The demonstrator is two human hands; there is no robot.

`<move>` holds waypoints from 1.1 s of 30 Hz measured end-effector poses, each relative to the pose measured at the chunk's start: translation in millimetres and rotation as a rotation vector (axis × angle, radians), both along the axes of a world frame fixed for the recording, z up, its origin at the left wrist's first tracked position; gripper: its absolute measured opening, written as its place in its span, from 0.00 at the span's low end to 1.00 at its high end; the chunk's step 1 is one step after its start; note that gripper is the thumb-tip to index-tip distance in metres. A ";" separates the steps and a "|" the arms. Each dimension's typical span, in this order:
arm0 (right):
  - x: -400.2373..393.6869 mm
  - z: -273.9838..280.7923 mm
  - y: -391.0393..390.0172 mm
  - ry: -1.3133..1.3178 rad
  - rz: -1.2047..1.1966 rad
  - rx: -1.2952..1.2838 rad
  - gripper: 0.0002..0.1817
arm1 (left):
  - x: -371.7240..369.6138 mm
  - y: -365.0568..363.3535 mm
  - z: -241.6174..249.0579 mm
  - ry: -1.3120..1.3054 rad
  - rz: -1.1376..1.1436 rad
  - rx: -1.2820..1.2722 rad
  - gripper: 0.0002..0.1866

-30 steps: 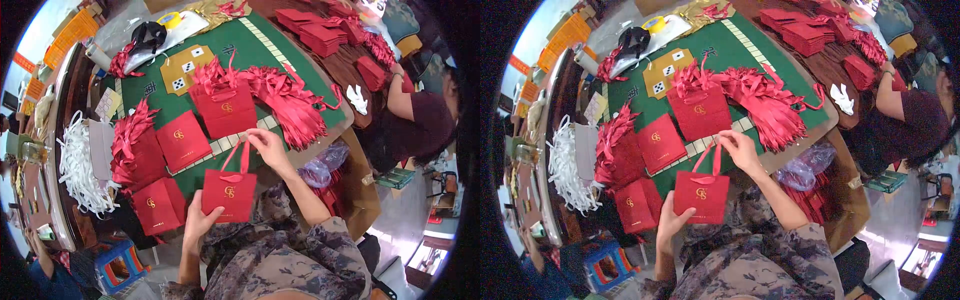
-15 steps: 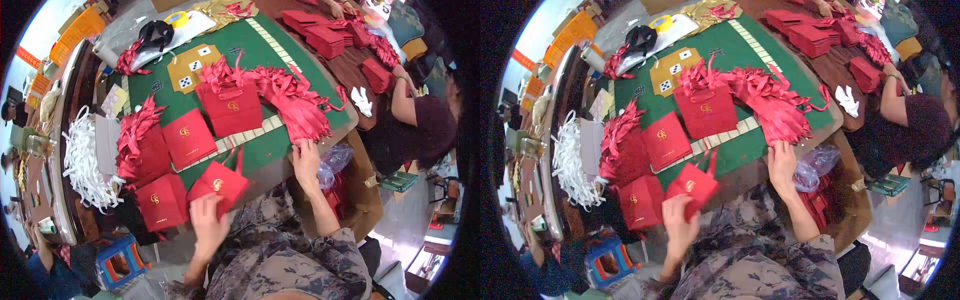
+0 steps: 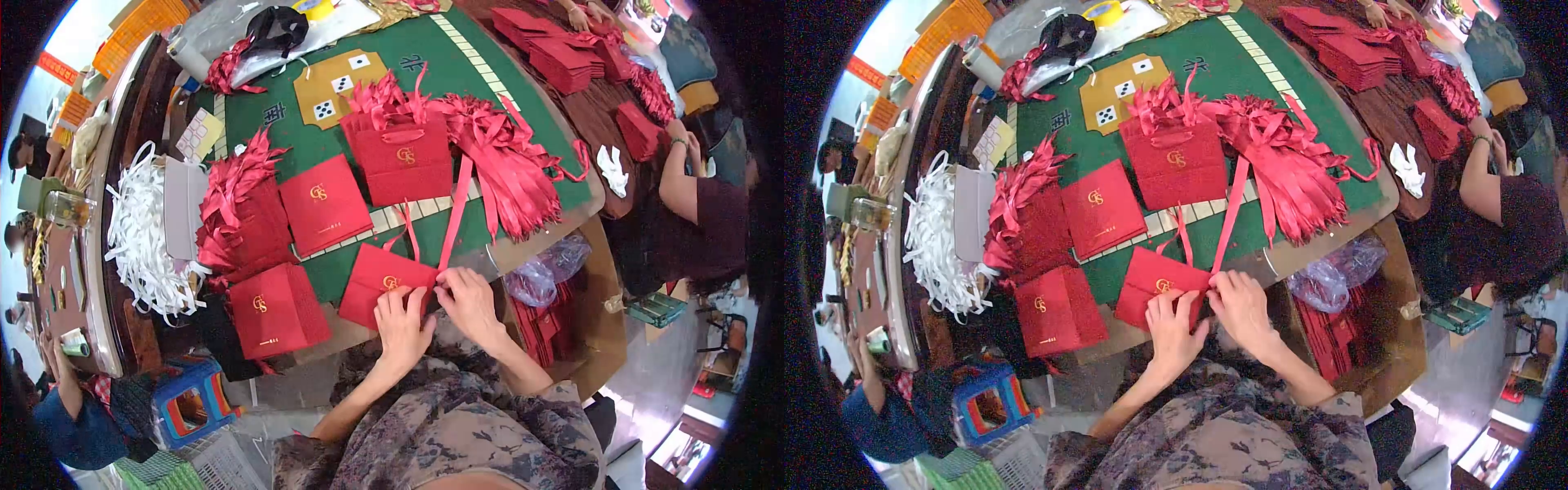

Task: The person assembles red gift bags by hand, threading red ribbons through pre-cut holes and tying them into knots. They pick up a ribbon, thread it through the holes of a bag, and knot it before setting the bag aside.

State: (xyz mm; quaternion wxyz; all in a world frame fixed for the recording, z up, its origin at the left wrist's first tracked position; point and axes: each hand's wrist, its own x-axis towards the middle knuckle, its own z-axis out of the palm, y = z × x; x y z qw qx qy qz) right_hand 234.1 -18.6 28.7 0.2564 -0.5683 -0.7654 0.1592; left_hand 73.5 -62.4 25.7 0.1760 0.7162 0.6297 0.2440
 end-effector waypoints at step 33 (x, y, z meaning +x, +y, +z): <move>-35.8 6.1 11.9 0.165 0.046 0.089 0.09 | -53.5 65.7 14.2 -0.236 -0.029 -0.211 0.11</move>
